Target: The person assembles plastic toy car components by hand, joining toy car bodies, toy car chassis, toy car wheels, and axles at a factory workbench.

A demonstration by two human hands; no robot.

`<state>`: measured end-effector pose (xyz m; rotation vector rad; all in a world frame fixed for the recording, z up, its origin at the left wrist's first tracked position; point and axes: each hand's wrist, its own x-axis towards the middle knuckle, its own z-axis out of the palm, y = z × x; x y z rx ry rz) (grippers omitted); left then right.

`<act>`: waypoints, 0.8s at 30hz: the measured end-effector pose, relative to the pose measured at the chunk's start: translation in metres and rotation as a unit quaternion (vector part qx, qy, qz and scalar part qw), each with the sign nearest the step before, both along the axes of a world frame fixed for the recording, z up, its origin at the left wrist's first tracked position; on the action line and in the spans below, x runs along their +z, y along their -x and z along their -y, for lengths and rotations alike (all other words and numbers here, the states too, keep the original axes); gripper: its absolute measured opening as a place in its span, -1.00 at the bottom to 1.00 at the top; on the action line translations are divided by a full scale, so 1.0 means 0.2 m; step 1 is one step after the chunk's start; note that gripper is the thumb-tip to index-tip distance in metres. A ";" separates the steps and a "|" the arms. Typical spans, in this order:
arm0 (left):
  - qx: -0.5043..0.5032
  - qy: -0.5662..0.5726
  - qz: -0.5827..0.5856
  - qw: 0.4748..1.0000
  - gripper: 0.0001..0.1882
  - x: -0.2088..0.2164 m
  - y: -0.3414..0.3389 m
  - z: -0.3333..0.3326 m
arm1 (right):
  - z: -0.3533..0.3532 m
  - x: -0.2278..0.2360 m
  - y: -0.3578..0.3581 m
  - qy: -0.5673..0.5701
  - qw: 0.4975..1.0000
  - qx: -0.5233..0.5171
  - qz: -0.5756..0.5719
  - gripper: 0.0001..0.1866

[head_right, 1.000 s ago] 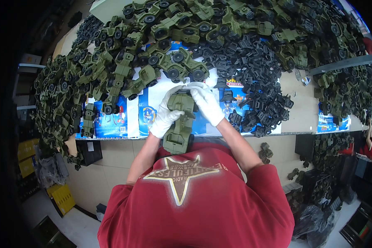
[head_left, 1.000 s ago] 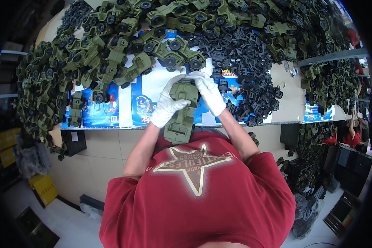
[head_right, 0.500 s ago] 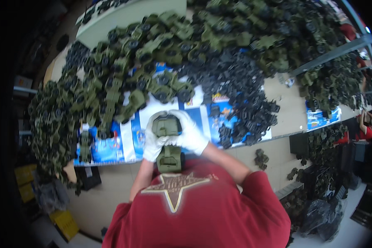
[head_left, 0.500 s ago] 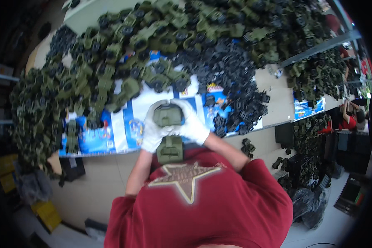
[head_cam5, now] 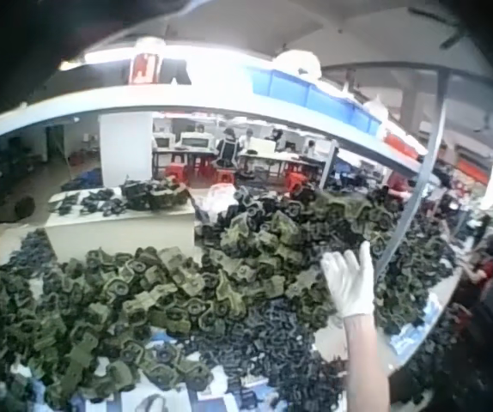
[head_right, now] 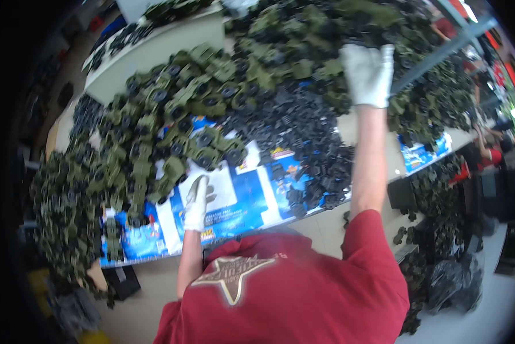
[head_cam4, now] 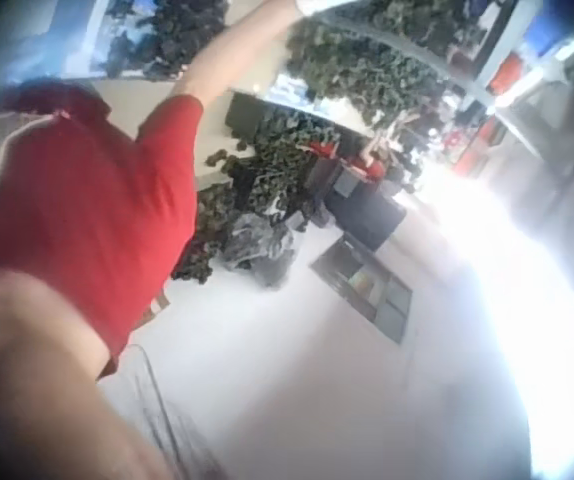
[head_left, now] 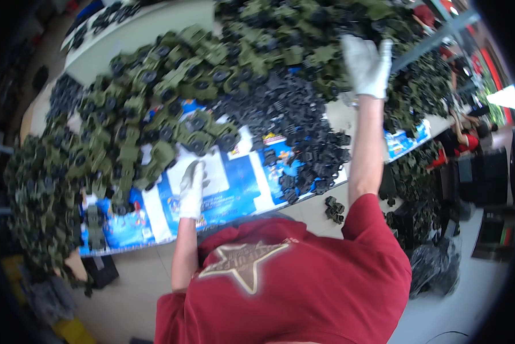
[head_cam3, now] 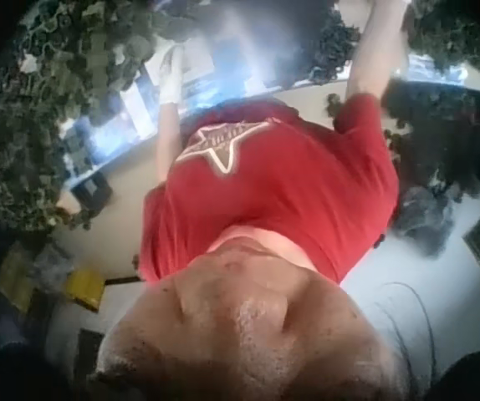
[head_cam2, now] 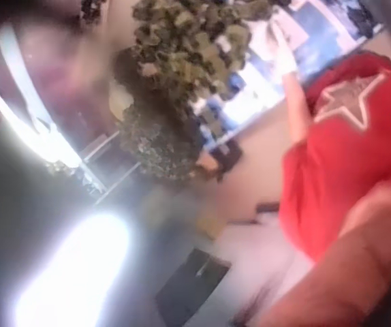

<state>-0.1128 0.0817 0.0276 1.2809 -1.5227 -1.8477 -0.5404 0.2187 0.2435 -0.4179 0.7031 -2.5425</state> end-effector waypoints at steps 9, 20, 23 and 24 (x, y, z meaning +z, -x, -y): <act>-0.082 0.494 0.290 0.815 -0.37 0.06 0.27 0.26 | -0.05 -1.15 -0.68 -0.602 0.705 0.042 -0.372 -0.54; -0.298 0.410 0.361 0.783 -0.13 0.08 0.17 0.25 | -0.05 -1.30 -0.97 -0.694 0.502 -0.076 -0.511 -0.57; -0.273 0.458 0.272 0.801 -0.29 -0.02 0.02 0.14 | -0.03 -1.26 -0.91 -0.677 0.577 -0.101 -0.446 -0.56; -0.271 0.455 0.277 0.802 -0.29 -0.03 -0.02 0.13 | -0.01 -1.22 -0.89 -0.677 0.567 -0.085 -0.461 -0.51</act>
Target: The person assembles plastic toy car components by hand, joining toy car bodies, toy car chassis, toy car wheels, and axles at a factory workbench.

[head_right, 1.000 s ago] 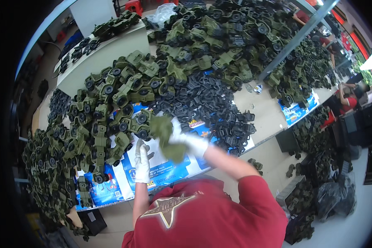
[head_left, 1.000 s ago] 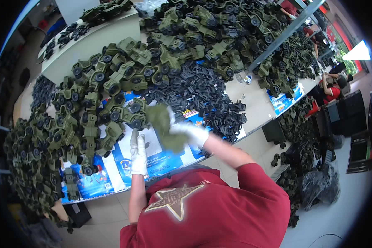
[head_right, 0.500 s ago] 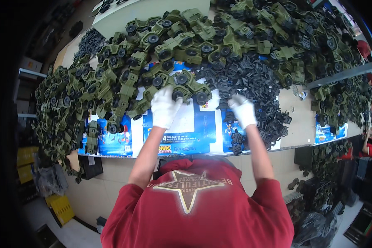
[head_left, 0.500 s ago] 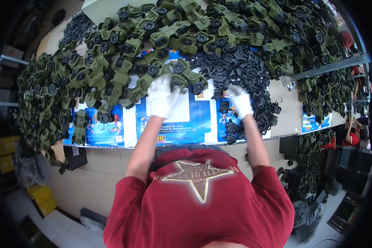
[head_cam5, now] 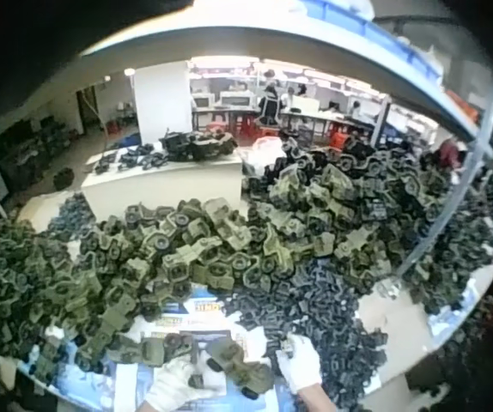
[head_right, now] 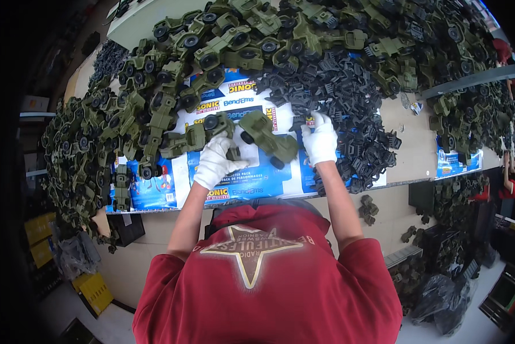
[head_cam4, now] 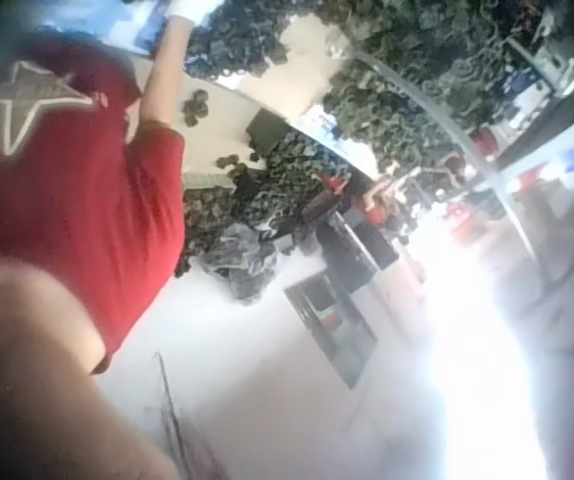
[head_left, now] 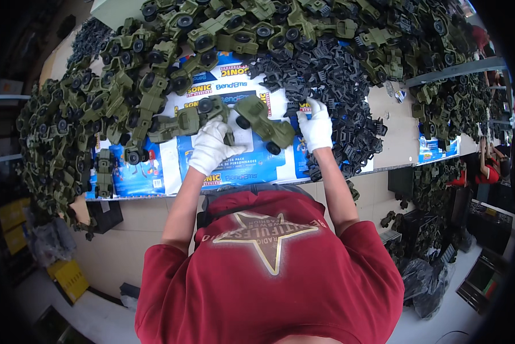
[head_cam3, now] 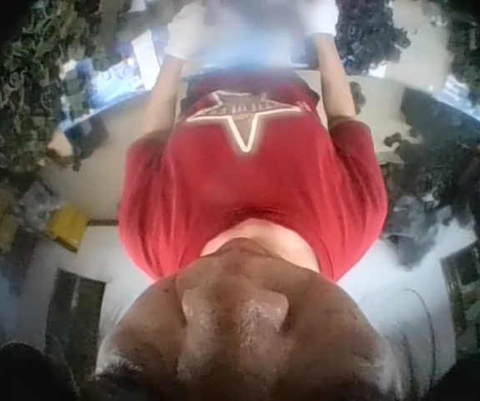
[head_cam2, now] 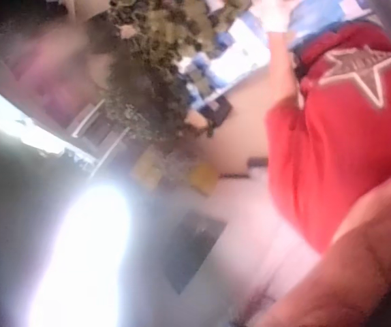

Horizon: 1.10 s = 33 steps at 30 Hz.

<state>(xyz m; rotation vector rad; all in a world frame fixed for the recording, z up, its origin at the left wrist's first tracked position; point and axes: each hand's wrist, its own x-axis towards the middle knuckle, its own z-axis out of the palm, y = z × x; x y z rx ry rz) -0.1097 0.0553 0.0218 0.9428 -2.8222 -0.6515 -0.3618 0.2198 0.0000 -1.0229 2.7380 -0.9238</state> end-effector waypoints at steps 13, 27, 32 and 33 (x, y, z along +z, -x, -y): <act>0.276 -0.052 0.051 0.958 -0.07 0.05 0.11 -0.09 | 0.05 -0.09 0.23 0.154 0.964 -0.011 0.215 -0.73; 0.204 -0.638 -0.227 0.707 -0.19 -0.08 -0.27 -0.03 | 0.38 -0.08 0.05 0.005 0.925 0.257 0.280 -0.59; 0.237 -0.607 -0.235 0.721 -0.24 -0.15 -0.33 -0.08 | 0.56 -0.09 -0.06 -0.151 0.938 0.297 0.093 -0.49; 0.247 -0.606 -0.243 0.716 -0.24 -0.16 -0.35 -0.08 | 0.55 -0.02 -0.09 -0.164 0.944 0.285 0.016 -0.45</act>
